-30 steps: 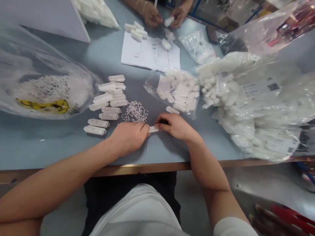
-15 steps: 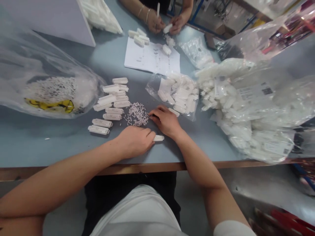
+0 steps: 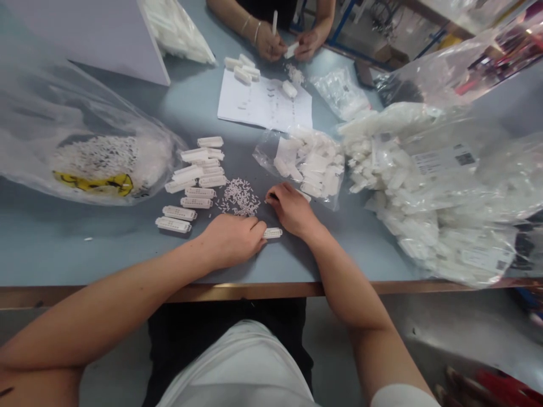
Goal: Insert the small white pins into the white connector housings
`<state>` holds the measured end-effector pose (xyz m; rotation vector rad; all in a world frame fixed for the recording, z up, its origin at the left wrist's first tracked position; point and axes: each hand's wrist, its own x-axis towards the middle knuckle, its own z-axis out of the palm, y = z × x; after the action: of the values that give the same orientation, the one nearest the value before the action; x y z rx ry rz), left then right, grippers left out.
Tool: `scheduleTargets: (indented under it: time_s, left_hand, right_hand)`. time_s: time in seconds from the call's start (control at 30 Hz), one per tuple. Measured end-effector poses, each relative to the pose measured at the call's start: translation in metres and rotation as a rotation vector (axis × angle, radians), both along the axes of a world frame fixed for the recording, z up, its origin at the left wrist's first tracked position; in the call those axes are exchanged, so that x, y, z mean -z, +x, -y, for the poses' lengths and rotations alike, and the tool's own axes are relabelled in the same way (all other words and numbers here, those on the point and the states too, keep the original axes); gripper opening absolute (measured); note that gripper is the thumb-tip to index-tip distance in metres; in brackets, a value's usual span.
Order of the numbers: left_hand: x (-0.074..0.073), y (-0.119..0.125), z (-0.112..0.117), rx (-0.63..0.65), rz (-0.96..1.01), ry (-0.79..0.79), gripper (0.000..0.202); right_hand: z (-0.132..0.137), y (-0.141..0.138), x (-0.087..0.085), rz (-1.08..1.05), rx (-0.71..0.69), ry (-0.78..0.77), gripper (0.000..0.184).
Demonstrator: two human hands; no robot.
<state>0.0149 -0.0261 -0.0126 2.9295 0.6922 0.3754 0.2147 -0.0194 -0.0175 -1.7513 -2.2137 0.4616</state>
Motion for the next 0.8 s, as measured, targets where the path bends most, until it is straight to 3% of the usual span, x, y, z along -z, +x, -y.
scheduleTargets:
  time_s: [0.3,0.53,0.8]
  left_hand:
    - [-0.001,0.001,0.000,-0.042,-0.076,0.015,0.027]
    - [-0.002,-0.001,-0.003,-0.160,-0.044,-0.029,0.029]
    - [0.000,-0.002,-0.003,-0.210,-0.041,0.063,0.032]
  right_hand:
    - [0.001,-0.002,0.001,0.103,-0.042,-0.005,0.018]
    - [0.015,0.020,-0.013,-0.167,-0.130,0.023,0.013]
    - [0.036,0.020,-0.017,-0.053,-0.240,-0.036,0.016]
